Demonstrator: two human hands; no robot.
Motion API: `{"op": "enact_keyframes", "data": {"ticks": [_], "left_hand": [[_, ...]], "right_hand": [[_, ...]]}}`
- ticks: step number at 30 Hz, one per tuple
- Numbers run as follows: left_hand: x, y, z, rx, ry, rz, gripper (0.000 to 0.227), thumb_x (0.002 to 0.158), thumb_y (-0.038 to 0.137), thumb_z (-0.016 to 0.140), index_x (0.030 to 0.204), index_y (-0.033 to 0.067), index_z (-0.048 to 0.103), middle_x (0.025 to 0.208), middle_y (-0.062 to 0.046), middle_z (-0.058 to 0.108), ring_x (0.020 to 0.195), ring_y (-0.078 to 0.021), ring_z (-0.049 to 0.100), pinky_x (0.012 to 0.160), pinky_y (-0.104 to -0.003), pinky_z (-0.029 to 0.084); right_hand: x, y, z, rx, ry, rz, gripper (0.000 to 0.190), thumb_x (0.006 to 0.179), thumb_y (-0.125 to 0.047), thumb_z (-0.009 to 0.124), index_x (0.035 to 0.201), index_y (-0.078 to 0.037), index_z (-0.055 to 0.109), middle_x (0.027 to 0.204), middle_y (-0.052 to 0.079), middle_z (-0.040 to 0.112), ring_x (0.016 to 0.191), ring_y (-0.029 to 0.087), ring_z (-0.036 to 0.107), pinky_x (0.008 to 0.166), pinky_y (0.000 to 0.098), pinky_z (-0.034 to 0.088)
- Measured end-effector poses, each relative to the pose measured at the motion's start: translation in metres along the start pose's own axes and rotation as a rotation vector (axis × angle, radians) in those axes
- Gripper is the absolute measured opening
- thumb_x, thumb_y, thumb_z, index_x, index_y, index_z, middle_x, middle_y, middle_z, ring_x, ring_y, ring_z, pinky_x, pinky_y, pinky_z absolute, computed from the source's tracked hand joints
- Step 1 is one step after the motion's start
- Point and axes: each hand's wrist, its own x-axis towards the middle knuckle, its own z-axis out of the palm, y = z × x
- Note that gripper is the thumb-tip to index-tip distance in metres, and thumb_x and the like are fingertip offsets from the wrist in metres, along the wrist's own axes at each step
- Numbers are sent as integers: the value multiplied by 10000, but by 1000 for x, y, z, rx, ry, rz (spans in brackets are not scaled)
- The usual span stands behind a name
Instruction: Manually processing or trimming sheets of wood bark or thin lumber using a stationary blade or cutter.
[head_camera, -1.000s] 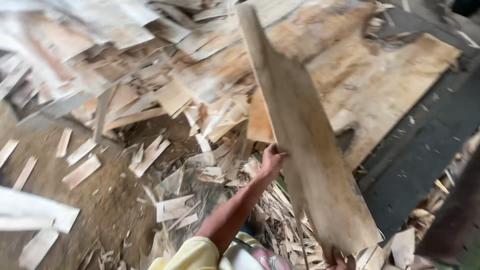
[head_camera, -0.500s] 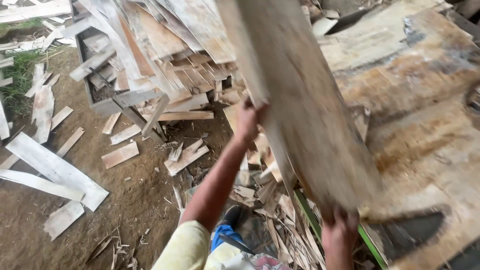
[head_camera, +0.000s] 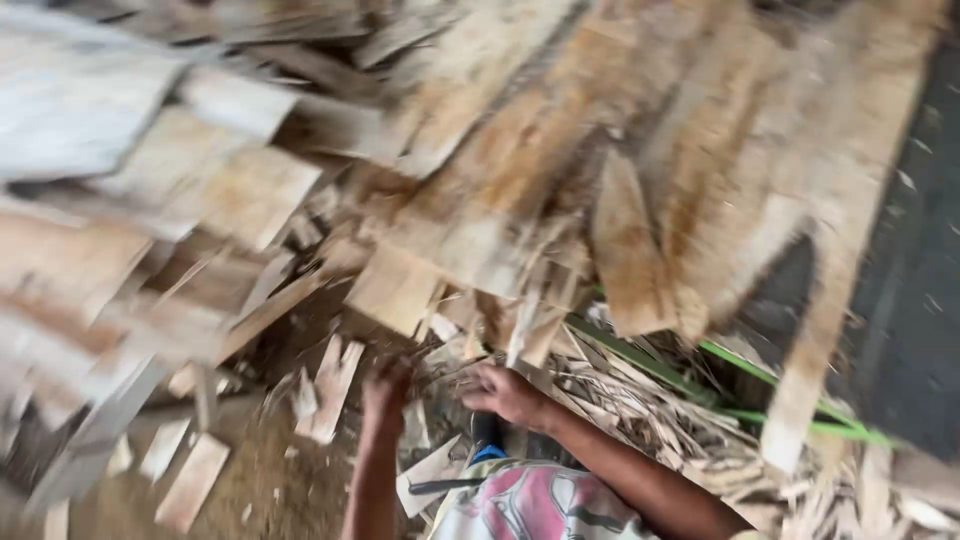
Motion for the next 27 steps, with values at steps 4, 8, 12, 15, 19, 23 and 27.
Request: {"op": "enact_keyframes", "data": {"ticks": [4,8,12,15,19,23,27], "left_hand": [[-36,-4,66,199,-551,-272,433,925,207,668,1337,80,634,958,-92,797,717,-190,735,599,-335,610],[-9,-66,118,289,-827,-181,429,952,179,687,1357,40,656,973,-90,791,760,-170,741,636,-315,619],[-18,-65,176,424,-979,-187,446,968,172,670,1393,43,620,981,-120,754,740,-181,708,613,-328,591],[-34,-63,218,484,-907,-264,505,972,209,650,1449,87,539,1072,-144,735,780,-214,702,638,-353,603],[-12,-115,272,412,-660,-231,691,974,310,696,1550,121,363,1309,-145,626,1038,-287,710,825,-421,670],[-1,-122,330,309,-487,-200,674,950,329,665,1537,95,433,1294,-211,671,1028,-295,720,815,-438,666],[33,-146,370,196,-278,-3,533,953,195,711,1414,32,498,1244,-131,647,975,-265,673,764,-394,650]], "right_hand": [[-53,79,-57,83,159,128,495,883,-93,773,1340,-35,594,1184,53,706,1080,121,680,963,300,594],[-90,129,-80,-23,353,124,374,917,-98,780,1238,44,651,1084,139,746,972,194,711,862,314,596],[-125,166,-105,-95,558,169,458,899,-165,752,1311,-41,594,1006,75,737,829,188,713,693,303,611],[-166,174,-121,64,600,146,434,936,-196,716,1320,-37,592,1001,91,734,806,193,712,674,305,624],[-231,166,-133,107,836,229,469,943,-223,699,1360,-61,558,1022,114,764,831,193,739,736,321,629],[-291,202,-162,242,796,231,444,946,-196,681,1335,11,626,1018,134,735,832,197,721,755,341,621],[-344,249,-190,416,658,198,453,945,-176,669,1370,-55,575,1065,95,728,854,183,687,761,334,588]]}}
